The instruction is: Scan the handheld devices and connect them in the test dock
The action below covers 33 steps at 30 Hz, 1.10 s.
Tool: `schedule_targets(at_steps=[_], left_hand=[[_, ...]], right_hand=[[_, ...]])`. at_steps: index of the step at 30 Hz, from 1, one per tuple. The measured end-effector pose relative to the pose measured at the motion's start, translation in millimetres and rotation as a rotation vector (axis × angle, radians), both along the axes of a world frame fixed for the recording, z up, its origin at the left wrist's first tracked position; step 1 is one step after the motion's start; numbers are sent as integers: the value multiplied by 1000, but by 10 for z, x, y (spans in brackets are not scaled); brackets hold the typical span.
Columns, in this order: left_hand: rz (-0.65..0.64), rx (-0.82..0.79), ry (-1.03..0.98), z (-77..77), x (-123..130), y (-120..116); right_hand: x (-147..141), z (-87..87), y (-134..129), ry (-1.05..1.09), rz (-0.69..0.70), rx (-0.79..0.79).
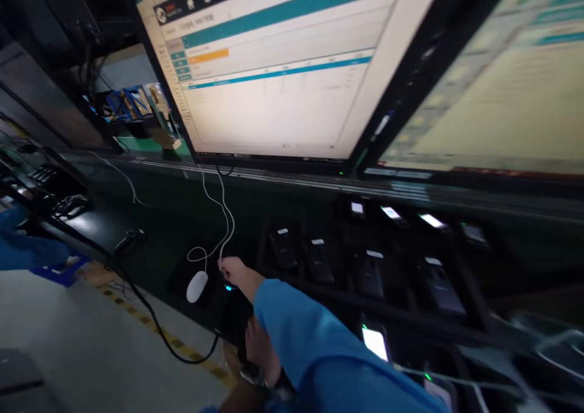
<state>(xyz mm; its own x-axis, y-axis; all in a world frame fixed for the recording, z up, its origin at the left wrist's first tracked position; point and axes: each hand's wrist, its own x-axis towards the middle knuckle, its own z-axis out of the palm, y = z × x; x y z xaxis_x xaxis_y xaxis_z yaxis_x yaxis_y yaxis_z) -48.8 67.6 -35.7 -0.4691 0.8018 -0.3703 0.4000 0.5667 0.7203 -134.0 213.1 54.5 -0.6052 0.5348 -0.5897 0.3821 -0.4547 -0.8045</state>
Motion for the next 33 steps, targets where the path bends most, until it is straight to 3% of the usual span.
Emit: schedule_targets(at_steps=[4,7,9,12,15,17,20,22,27,33], left_hand=[[-203,-143,144,174,49,2],[-128,-106,26,284,22,51],[-29,-34,-130,344,-7,87],[15,25,-321,471,-51,101],[1,51,-546,691,-59,23],[73,85,-830,879,-35,-73],[291,158,-1381,1157,22,-224],[329,175,-1583,1307,58,-297],[292,157,-1716,1535,145,-360],[317,245,-1695,1611,237,-321]], right_hand=[[785,559,-77,189,66,-185],[1551,913,-178,315,104,-231],[1954,1023,-294,390,92,-176],[2290,981,-480,407,-34,-19],[2386,836,-615,375,-189,99],[2400,783,-677,405,-248,138],[2438,830,-761,505,-275,131],[2481,916,-822,566,-263,111],[2541,1089,-967,675,-248,146],[2459,1061,-1066,625,-267,283]])
